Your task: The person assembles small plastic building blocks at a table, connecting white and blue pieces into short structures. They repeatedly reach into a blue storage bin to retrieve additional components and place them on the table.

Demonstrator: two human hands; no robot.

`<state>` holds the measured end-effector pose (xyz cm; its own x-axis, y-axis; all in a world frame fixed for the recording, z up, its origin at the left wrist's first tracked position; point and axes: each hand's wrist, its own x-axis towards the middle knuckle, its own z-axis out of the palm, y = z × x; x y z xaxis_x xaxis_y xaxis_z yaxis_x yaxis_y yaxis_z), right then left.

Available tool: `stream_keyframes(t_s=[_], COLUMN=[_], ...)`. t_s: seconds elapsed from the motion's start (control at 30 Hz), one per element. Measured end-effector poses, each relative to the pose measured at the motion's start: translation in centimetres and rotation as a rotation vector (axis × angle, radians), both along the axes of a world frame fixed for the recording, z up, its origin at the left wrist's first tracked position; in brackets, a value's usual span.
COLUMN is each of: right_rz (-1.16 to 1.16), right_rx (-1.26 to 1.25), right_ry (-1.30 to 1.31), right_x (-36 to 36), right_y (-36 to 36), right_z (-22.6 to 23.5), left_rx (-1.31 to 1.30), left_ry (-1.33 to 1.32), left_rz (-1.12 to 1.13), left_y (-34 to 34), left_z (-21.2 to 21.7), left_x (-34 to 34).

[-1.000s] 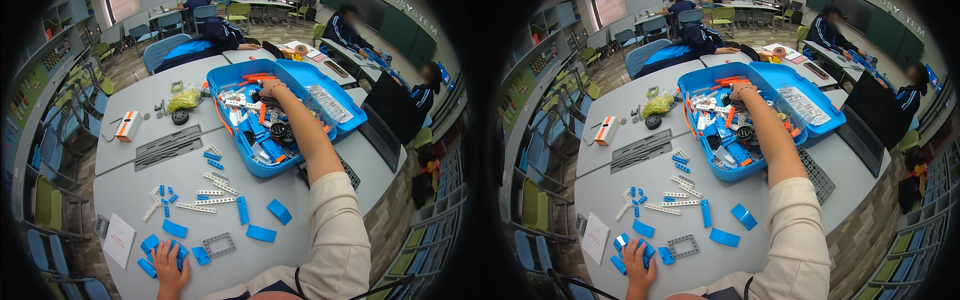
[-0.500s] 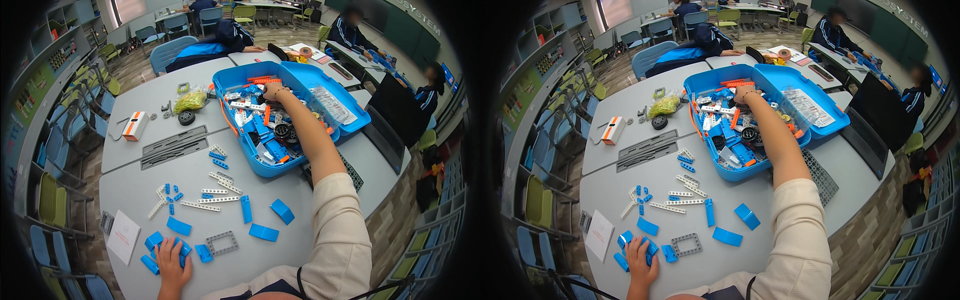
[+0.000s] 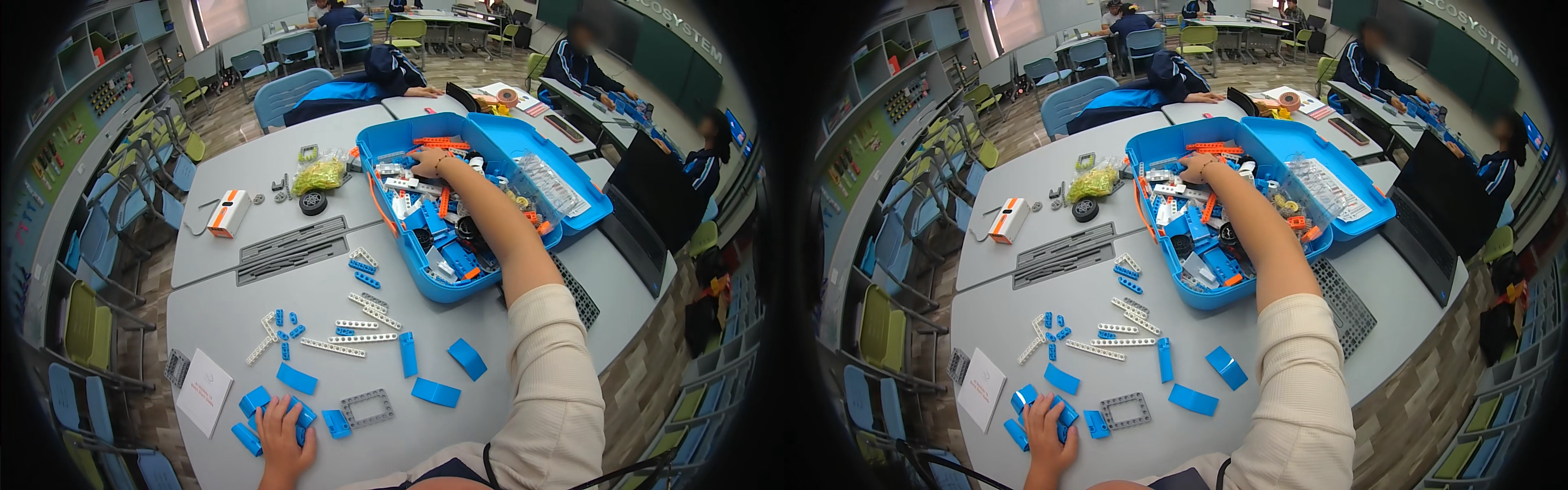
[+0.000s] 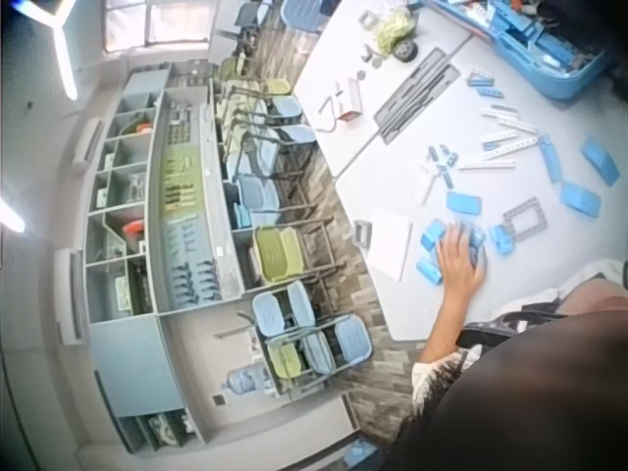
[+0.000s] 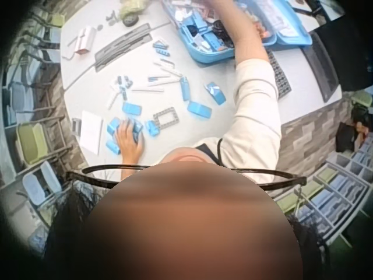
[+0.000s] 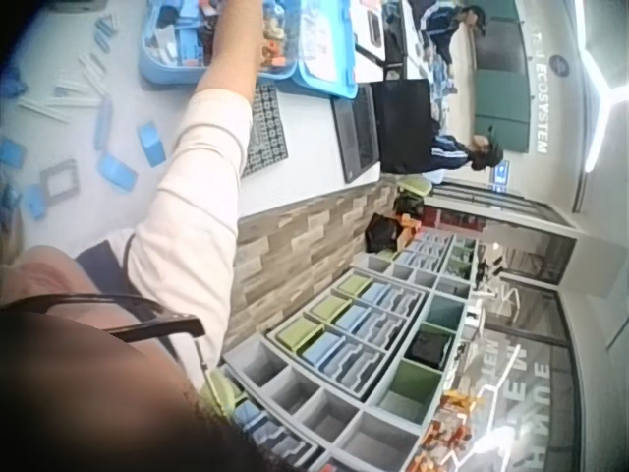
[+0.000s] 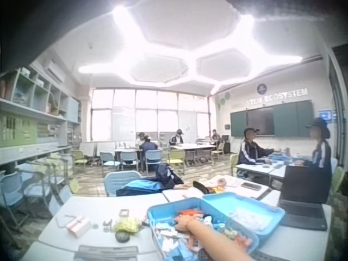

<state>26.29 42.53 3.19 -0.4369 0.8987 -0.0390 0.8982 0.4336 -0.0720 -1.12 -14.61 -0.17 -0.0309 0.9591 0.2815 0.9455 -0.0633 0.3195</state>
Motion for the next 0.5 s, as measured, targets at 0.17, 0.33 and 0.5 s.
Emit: stream_keyframes(t_s=[0.17,0.33,0.5], right_rz=[0.018,-0.134,-0.008], right_rx=[0.185,0.214,-0.535], right_ry=[0.087,0.301,1.416], right_x=[0.4,1.3,0.5], right_y=[0.2,-0.7,-7.8], right_z=[-1.2,1.5,8.8], left_rx=[-0.002,0.029,0.054], left_ry=[-0.018,-0.034,-0.037], left_rz=[-0.01,-0.034,-0.052], left_y=[-0.3,-0.1,0.0], left_z=[0.3,0.3,0.4], left_x=[0.1,0.0,-0.1])
